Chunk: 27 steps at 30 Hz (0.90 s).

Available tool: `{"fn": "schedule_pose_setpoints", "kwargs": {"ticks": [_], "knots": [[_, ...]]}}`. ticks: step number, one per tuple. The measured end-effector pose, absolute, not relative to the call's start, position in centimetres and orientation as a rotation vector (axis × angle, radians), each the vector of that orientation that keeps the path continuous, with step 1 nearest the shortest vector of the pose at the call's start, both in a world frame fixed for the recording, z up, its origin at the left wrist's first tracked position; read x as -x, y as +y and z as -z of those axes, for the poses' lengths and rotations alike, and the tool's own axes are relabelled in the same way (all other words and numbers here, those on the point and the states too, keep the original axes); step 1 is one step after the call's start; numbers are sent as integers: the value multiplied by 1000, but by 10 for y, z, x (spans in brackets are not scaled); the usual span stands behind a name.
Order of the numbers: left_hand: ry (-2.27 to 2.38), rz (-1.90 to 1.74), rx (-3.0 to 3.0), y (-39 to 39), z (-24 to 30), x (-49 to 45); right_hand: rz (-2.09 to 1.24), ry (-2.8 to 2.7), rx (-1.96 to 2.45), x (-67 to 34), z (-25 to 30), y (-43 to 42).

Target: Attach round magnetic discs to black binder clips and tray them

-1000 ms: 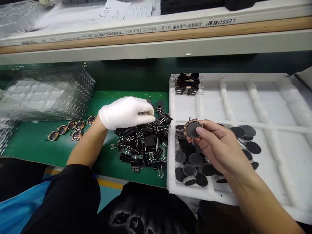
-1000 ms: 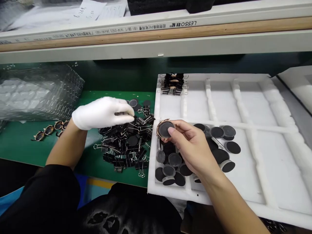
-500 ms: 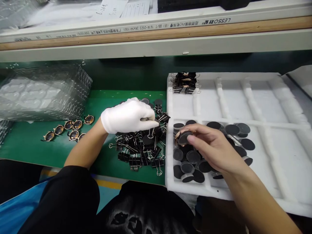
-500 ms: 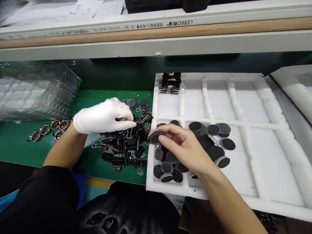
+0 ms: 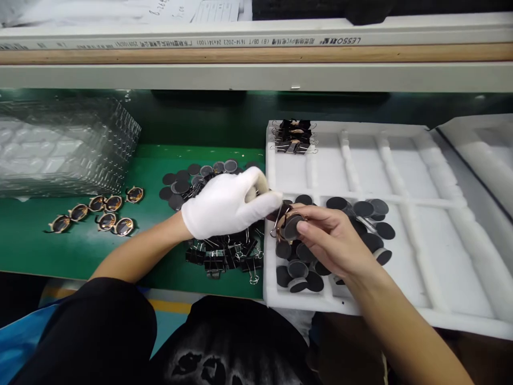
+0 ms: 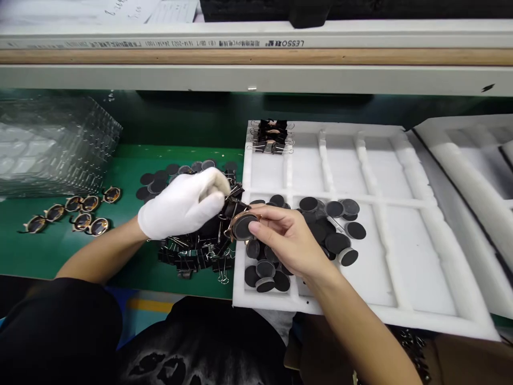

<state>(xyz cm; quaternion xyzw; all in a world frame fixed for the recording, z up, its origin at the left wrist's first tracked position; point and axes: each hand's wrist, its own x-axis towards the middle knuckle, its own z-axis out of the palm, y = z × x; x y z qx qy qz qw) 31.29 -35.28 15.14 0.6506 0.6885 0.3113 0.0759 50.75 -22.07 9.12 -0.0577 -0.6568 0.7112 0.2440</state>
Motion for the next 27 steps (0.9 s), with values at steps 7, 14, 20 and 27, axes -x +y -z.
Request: {"fn": "schedule_pose_setpoints", "kwargs": {"ticks": [7,14,20,27], "knots": [[2155,-949,-2070,-349,-134,-325,-1972,-1577,254,-505,-96,-225],[2104,-1104,-2011,-345,-128,-331,-1997,-1582,213,-504,-90,-223],[2094,-1107,-2055,-345,-137,-324,-1973,-1616,114,-507,-92,-223],[1876,-1049,-2124,-350,-136,-324,-1891,-1294,382,-507,-97,-213]]}}
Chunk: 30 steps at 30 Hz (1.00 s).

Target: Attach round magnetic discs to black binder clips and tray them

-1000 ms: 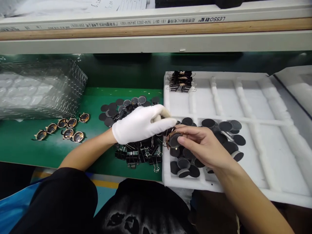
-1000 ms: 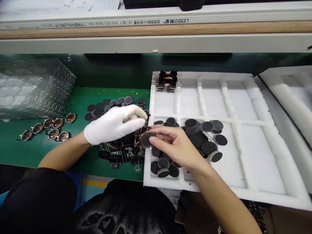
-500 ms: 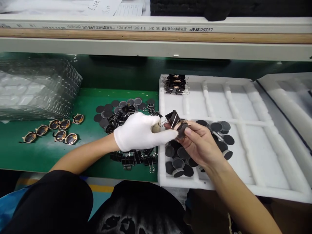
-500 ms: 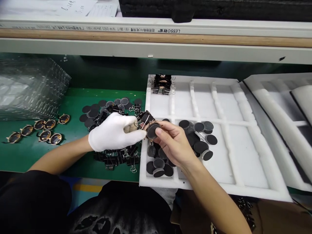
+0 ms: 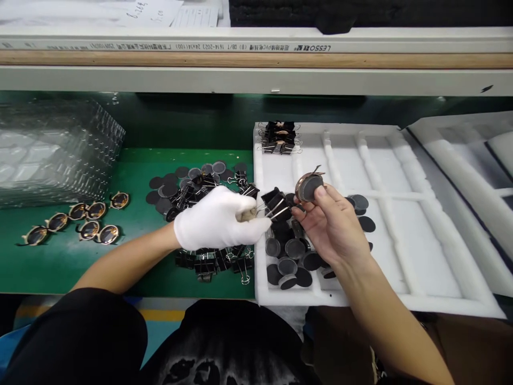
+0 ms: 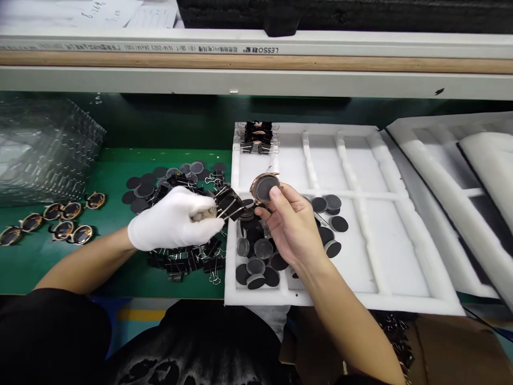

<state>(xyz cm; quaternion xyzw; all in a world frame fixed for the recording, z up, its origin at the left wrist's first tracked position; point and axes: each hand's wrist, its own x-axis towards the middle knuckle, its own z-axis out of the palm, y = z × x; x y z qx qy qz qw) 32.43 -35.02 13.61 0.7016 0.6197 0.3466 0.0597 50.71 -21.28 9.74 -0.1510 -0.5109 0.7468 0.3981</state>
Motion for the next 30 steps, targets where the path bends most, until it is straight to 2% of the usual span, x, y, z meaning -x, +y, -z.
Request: {"fn": "schedule_pose_setpoints", "kwargs": {"ticks": [9,16,18,20,23,26,30], "knots": [[1725,-999,-1938,-348,-130,-328,-1778,-1437,401,-500,-92,-224],[1774,-896,-1950,-351,-142,-325,-1901,-1371,477,-500,-94,-222],[1878,-845,-2043,-355,-155,-311,-1958,-1300,483,-502,-96,-218],[2193,-812,-2069,-357,-168,-288,-2021,-1199,450,-503,-98,-213],[2672,-554,-1974,-357,-179,-250,-2115,-1052,405,-505,-100,-207],[2596,-179,-2047,-354,-177,-225,-2196,-947,436,-504,-100,-206],[2494,123,-2136,-347,-168,-220,-2226,-950,453,-503,-101,-208]]}}
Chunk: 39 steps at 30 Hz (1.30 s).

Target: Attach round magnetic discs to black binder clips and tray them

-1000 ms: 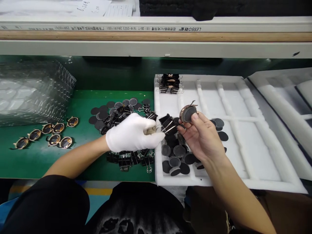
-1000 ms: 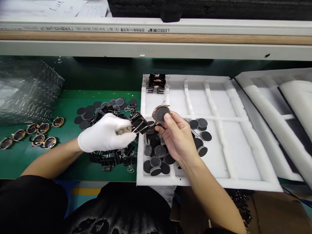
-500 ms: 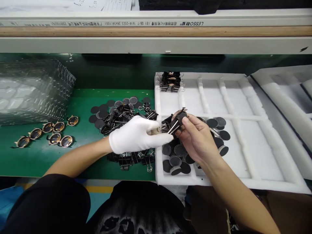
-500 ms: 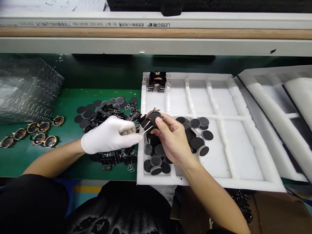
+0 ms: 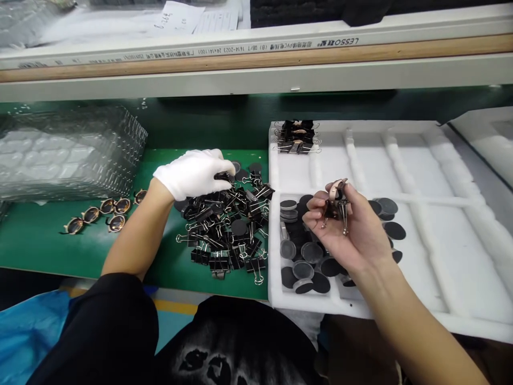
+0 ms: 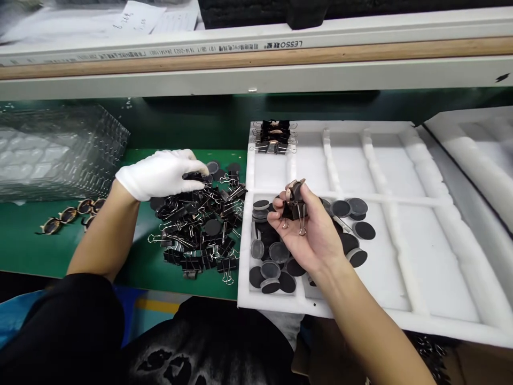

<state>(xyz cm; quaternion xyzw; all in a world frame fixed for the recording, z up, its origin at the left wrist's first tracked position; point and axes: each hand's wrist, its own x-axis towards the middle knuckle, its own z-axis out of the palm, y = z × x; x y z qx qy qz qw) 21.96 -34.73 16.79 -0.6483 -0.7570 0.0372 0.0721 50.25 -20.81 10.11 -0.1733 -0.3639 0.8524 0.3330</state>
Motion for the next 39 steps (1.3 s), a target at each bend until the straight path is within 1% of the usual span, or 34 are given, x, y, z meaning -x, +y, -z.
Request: {"fn": "schedule_pose_setpoints", "kwargs": {"ticks": [2,5,10,13,20,22,25,27,30,33,35,37,39], "knots": [[-2285,-181,1920,-345,-165,-221,-2219,-977,447,-503,-102,-209],[-2288,-182,1958,-344,-164,-219,-2236,-963,442,-503,-102,-209],[-2241,17,2052,-355,-177,-214,-2267,-989,453,-504,-102,-211],[-2257,117,2061,-366,-186,-213,-2216,-1166,496,-505,-100,-213],[-2295,69,2042,-385,-195,-213,-2202,-1603,455,-508,-94,-217],[-2254,226,2032,-385,-195,-224,-2152,-1672,380,-509,-94,-218],[-2125,648,1960,-375,-188,-256,-2003,-1855,217,-508,-94,-223],[-1984,882,1946,-366,-174,-284,-1875,-2018,160,-507,-94,-228],[-1753,1097,1909,-354,-150,-321,-1715,-2082,95,-502,-91,-235],[-1626,1153,1943,-351,-135,-338,-1596,-1871,128,-500,-87,-238],[-1607,1118,2099,-354,-132,-337,-1541,-1749,195,-501,-86,-237],[-1656,1123,2257,-357,-136,-331,-1503,-1725,185,-504,-87,-234],[-1802,1164,2259,-359,-142,-324,-1435,-1795,111,-508,-90,-232]]}}
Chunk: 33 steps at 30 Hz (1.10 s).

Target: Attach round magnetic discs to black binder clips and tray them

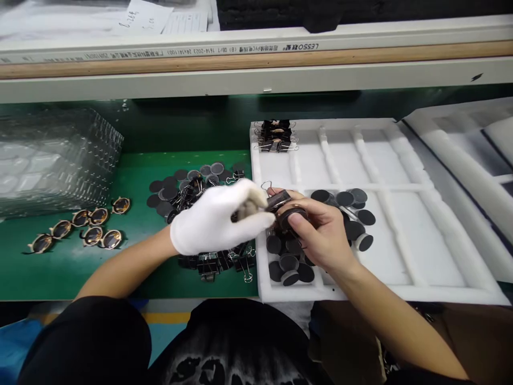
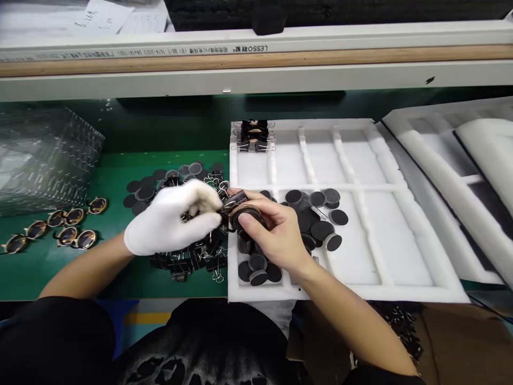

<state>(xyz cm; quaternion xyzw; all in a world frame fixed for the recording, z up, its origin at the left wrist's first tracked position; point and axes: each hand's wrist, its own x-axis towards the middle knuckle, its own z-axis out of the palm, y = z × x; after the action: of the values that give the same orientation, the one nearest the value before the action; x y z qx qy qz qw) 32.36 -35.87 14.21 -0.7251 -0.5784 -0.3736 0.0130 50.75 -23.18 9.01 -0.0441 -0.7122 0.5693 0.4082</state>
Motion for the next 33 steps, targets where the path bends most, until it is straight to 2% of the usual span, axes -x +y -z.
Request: {"fn": "schedule_pose_setpoints", "kwargs": {"ticks": [3,6,15,18,24,28,33], "knots": [[-2050,946,2127,-358,-151,-315,-1278,-1982,15,-513,-95,-229],[-2074,625,2219,-354,-152,-314,-1175,-2138,-43,-515,-98,-227],[-1981,547,2238,-348,-129,-319,-1193,-2326,-67,-521,-102,-220],[-1993,617,2249,-345,-129,-316,-1225,-2331,29,-524,-106,-219],[-2163,905,2352,-346,-141,-312,-1625,-2142,460,-529,-115,-209],[-2083,1118,2453,-348,-137,-317,-1576,-2263,406,-533,-118,-201],[-2124,1198,2609,-348,-128,-322,-1458,-2251,303,-537,-116,-195]]}}
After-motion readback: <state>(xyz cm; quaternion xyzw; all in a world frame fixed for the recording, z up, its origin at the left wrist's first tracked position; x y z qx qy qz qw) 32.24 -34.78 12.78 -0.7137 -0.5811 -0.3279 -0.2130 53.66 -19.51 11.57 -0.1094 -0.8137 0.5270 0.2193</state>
